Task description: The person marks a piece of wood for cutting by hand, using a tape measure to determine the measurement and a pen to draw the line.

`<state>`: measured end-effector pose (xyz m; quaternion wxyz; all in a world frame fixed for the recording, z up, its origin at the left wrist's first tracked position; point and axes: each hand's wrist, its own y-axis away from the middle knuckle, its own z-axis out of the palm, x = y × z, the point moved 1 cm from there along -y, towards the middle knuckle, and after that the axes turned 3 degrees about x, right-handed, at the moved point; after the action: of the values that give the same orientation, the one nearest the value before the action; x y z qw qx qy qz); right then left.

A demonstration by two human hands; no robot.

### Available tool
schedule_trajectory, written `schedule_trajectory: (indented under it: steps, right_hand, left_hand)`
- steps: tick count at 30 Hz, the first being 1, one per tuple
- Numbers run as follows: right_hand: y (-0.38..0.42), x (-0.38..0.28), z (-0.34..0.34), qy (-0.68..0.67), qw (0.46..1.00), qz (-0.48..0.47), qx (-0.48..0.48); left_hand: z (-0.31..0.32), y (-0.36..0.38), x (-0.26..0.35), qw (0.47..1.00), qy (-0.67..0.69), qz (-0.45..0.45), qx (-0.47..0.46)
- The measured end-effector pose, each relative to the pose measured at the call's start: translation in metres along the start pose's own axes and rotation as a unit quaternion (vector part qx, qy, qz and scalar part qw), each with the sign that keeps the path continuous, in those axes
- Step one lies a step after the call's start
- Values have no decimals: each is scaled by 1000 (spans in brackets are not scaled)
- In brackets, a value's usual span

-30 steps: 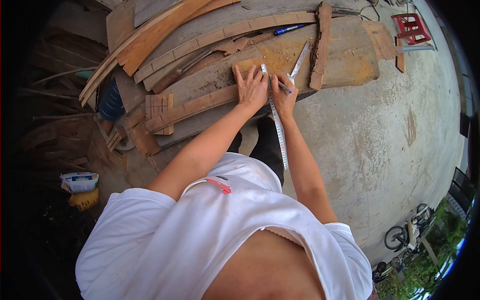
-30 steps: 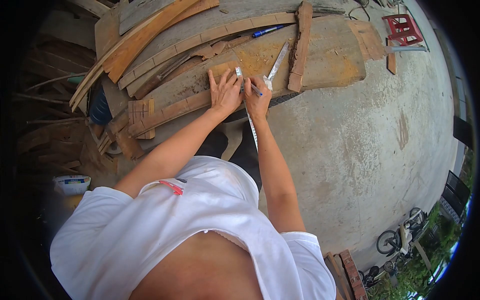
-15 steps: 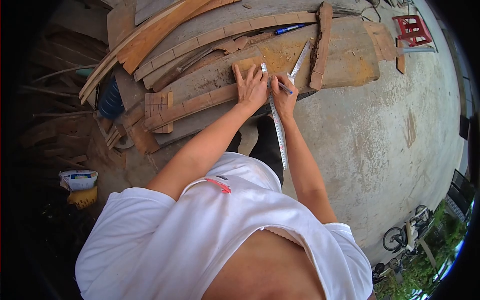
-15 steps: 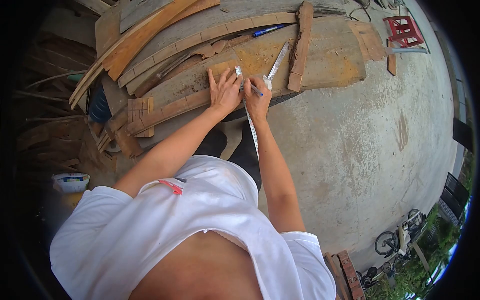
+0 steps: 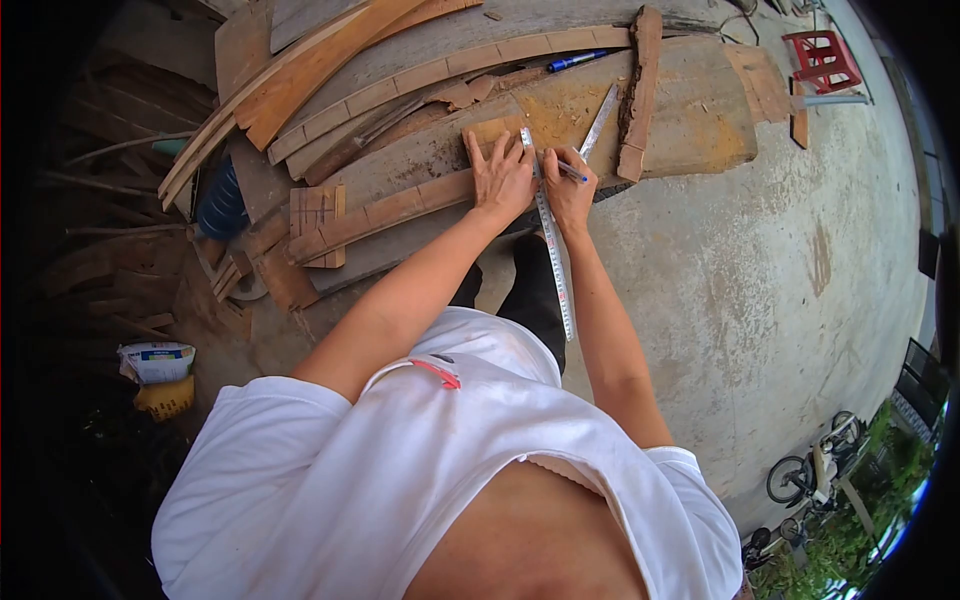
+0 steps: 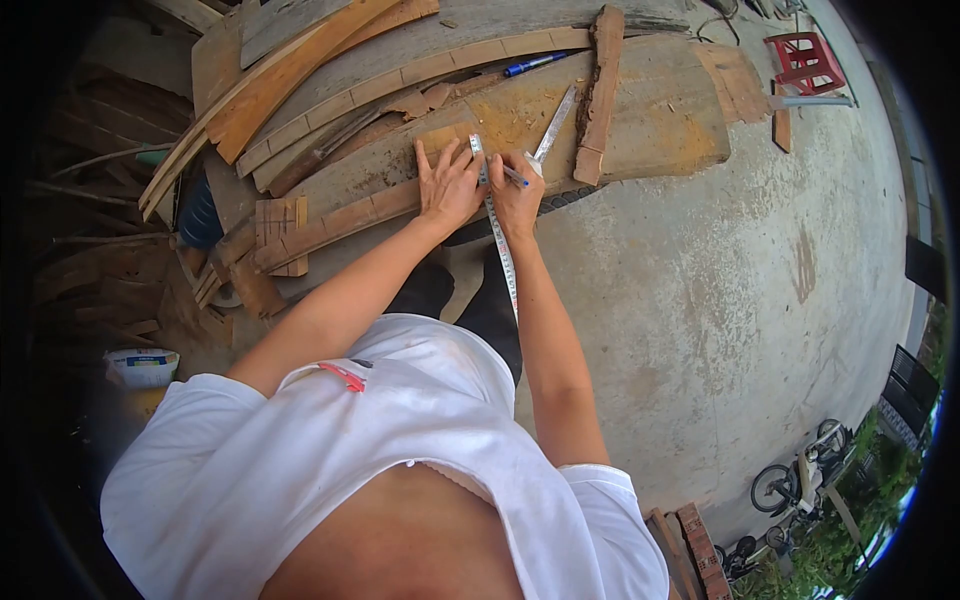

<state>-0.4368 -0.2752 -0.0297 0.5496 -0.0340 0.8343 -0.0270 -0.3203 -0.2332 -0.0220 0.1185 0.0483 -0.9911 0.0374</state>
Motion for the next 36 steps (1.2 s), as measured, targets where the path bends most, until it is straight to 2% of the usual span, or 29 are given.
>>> schedule_trajectory:
  steps: [5,11,14,17,20,23,24,25,27,28,29,31,34,36]
  right_hand:
    - [0,5,2,8,1000,8,-11]
    - [11,0,-5,3,1000,-26,-11]
    - [32,6,-23,37,999,-29,-14]
    - [60,23,-37,116,991,-33,-62]
    - [85,12,-52,93,982,132,-93]
    - [98,17,-43,116,987,83,-79]
    - [100,20,-41,130,972,149,-126]
    - [102,21,-39,132,973,144,-122]
    - [107,21,-35,73,964,221,-129]
    - [109,19,-35,138,978,130,-87]
    - [110,18,-38,140,979,126,-84]
    - [112,7,-46,123,987,107,-12]
    - [118,5,-62,143,985,82,48]
    - [122,7,-76,146,982,106,59]
  left_hand:
    - [1,0,0,1000,-1,1,3]
    - [0,-1,0,1000,-1,-6,-6]
    - [-2,1,1,1000,0,-8,-2]
    - [-2,1,1,1000,5,-8,-3]
    - [3,3,-1,999,17,-18,-20]
    - [5,4,-1,999,26,-24,-9]
    - [4,4,-2,999,24,-27,-28]
    - [3,3,-2,998,23,-30,-47]
    - [1,3,-6,996,60,-31,-60]
    - [1,4,-10,992,95,-34,-80]
    - [0,7,-16,992,97,-32,-75]
    - [-11,20,-35,989,140,-8,-52]
    - [-26,53,-77,992,118,2,-36]
    - [-34,79,-110,995,103,-2,-13]
